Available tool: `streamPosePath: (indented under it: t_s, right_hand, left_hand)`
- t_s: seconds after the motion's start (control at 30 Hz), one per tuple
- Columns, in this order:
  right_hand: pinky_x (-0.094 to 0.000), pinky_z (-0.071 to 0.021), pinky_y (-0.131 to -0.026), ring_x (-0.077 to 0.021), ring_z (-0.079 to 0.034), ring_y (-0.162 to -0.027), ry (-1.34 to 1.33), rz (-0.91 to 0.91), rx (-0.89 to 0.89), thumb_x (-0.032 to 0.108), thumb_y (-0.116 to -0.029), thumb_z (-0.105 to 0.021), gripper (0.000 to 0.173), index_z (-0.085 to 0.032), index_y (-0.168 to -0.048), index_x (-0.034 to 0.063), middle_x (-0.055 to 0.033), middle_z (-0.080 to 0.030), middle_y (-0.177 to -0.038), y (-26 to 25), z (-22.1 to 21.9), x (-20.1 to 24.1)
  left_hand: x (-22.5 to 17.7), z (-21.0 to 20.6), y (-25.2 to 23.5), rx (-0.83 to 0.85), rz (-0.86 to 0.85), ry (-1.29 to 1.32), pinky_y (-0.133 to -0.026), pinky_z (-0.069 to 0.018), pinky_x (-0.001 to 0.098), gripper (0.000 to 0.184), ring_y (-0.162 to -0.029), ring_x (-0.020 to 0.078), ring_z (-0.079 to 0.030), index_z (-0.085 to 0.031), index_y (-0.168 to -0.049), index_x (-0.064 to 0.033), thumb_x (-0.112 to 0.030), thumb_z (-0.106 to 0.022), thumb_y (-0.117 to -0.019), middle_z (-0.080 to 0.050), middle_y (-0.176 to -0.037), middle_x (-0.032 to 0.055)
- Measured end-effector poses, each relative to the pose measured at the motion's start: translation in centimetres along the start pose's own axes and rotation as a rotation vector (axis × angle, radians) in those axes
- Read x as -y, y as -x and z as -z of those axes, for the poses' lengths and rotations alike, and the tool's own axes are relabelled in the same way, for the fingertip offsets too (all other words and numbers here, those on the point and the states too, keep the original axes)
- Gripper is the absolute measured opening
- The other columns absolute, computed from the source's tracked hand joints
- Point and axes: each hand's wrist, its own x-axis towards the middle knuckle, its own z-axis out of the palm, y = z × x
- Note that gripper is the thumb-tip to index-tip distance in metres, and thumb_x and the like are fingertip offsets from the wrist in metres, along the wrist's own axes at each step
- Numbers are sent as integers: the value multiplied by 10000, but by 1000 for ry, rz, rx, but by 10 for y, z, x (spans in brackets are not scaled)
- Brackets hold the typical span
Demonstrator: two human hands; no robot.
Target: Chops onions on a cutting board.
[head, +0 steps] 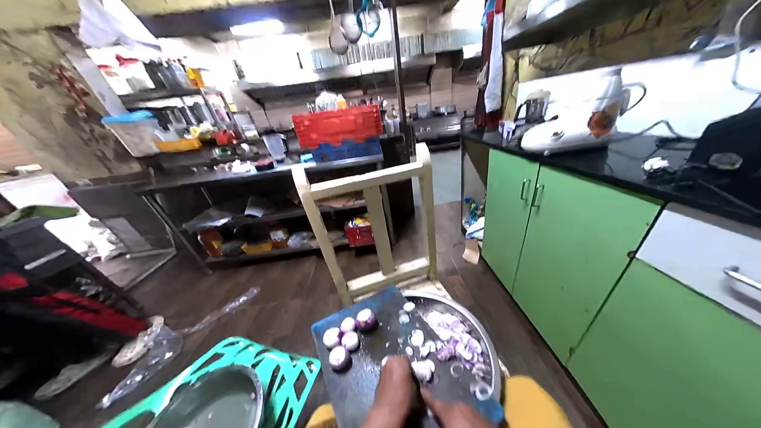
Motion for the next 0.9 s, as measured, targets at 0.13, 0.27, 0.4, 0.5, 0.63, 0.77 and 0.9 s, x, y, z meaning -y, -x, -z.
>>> streamPosePath:
  t_s: [0.13, 0.27, 0.4, 0.5, 0.63, 0.77, 0.9]
  right_hand:
    - [-599, -554, -877, -426, -706, -979, 37, -68, 102, 116, -966, -590, 762, -275, -1649, 236, -231, -718, -1032, 5, -12, -7]
    - [-565, -565, -845, -386, -713, -921, -1, -13, 45, 142, -972, -581, 727, -307, -1639, 229, -194, -724, -988, 24, -3, -12]
    - [-570, -559, -879, -391, -707, -977, 17, -23, 65, 125, -985, -546, 715, -285, -1644, 222, -203, -717, -1036, -7, -8, -6]
    - [-573, -560, -865, -402, -709, -957, 49, -22, 87, 121, -976, -560, 736, -279, -1648, 225, -210, -717, -1013, -1, -12, -9]
    - [-567, -564, -826, -387, -712, -914, -10, -18, 116, 127, -945, -607, 755, -323, -1634, 252, -193, -724, -989, 32, 3, -14]
    - [-571, -559, -837, -375, -709, -925, -41, 54, 143, 160, -957, -608, 741, -324, -1633, 266, -188, -722, -997, 28, 4, -13]
    - [-590, -557, -887, -386, -712, -979, -15, 10, 24, 155, -975, -579, 673, -381, -1611, 256, -187, -732, -1058, -6, -1, -29]
  left_hand:
    - [-1, -1, 0, 45, 19, -4, -1016, -545, 531, 223, -1151, 364, -684, -725, -1088, 23, -120, -581, -995, -717, -1156, 218]
    - [7, -6, -4, 6, 14, 59, -963, -565, 540, 175, -1067, 358, -708, -738, -1019, 15, -107, -625, -964, -732, -1071, 205]
    - [8, -12, -6, -5, 11, 49, -922, -577, 547, 151, -1036, 360, -712, -734, -969, 9, -103, -633, -963, -729, -1034, 204]
    - [10, -10, -7, -18, 33, 48, -936, -575, 532, 172, -1046, 354, -713, -735, -981, 14, -112, -618, -978, -731, -1049, 203]
    - [14, -10, -8, -1, 18, 67, -945, -568, 539, 182, -1049, 359, -708, -732, -986, 17, -121, -614, -990, -728, -1047, 205]
    - [27, 27, -6, -166, -46, 137, -919, -585, 555, 150, -972, 336, -726, -754, -1013, -13, -144, -693, -971, -744, -990, 176]
    - [52, 63, -7, -276, 52, 108, -952, -555, 569, 123, -994, 346, -715, -768, -1006, -28, -135, -735, -955, -748, -988, 166]
